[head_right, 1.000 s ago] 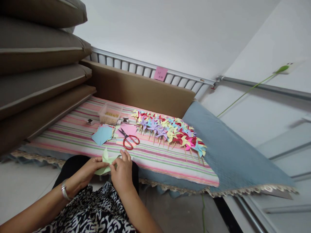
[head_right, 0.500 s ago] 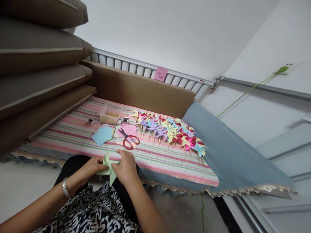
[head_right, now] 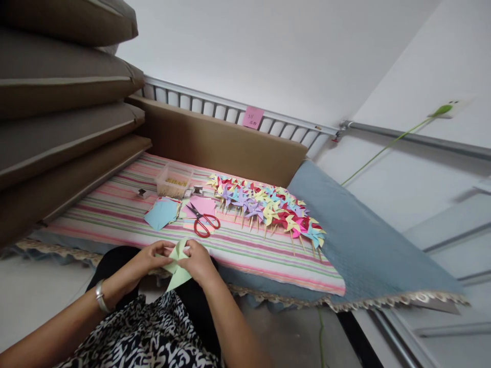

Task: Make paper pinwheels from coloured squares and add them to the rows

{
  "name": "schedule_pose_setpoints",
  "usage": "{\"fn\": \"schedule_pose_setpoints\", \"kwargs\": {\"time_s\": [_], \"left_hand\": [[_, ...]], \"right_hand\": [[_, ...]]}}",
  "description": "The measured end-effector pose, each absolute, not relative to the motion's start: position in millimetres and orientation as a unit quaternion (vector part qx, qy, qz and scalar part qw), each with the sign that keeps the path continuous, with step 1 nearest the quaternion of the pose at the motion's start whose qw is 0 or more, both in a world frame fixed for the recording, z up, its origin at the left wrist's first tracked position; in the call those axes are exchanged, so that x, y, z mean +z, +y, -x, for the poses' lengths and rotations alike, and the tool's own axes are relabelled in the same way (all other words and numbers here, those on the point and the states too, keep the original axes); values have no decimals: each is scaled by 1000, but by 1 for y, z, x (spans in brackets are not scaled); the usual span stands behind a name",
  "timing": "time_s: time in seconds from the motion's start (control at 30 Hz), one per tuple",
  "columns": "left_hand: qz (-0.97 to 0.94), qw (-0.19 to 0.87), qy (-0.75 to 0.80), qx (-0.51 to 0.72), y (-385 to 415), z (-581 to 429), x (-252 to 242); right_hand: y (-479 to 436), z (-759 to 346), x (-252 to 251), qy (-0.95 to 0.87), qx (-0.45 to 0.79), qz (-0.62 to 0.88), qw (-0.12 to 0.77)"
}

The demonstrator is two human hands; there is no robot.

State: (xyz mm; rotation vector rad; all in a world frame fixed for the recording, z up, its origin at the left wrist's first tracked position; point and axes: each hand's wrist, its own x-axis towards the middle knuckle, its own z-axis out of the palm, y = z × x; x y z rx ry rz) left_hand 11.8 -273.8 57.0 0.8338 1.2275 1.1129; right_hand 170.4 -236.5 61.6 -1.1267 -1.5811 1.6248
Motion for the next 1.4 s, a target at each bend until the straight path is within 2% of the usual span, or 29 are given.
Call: {"fn": "schedule_pose_setpoints", "kwargs": {"time_s": [0.23, 0.63, 0.73, 0.87, 0.93, 1.27, 1.4], "left_hand": [[-263, 696, 412, 525, -284, -25, 52], [-255, 640, 482, 540, -277, -22, 45], [-242, 627, 497, 549, -274, -14, 48], [-232, 613, 500, 566, -270, -6, 53], [-230, 611, 501, 568, -269, -6, 54], [-222, 615, 509, 559, -272, -7, 55], [-221, 619, 510, 555, -272, -6, 54]], "right_hand": [[-237, -161, 58, -514, 638, 429, 380], [-246, -158, 53, -510, 621, 433, 408], [-252, -166, 48, -568, 542, 456, 419], [-270, -176, 43, -731, 346, 425, 406], [-277, -177, 41, -770, 309, 398, 391], [-270, -168, 33, -693, 428, 419, 402], [-270, -172, 33, -732, 384, 397, 398]]}}
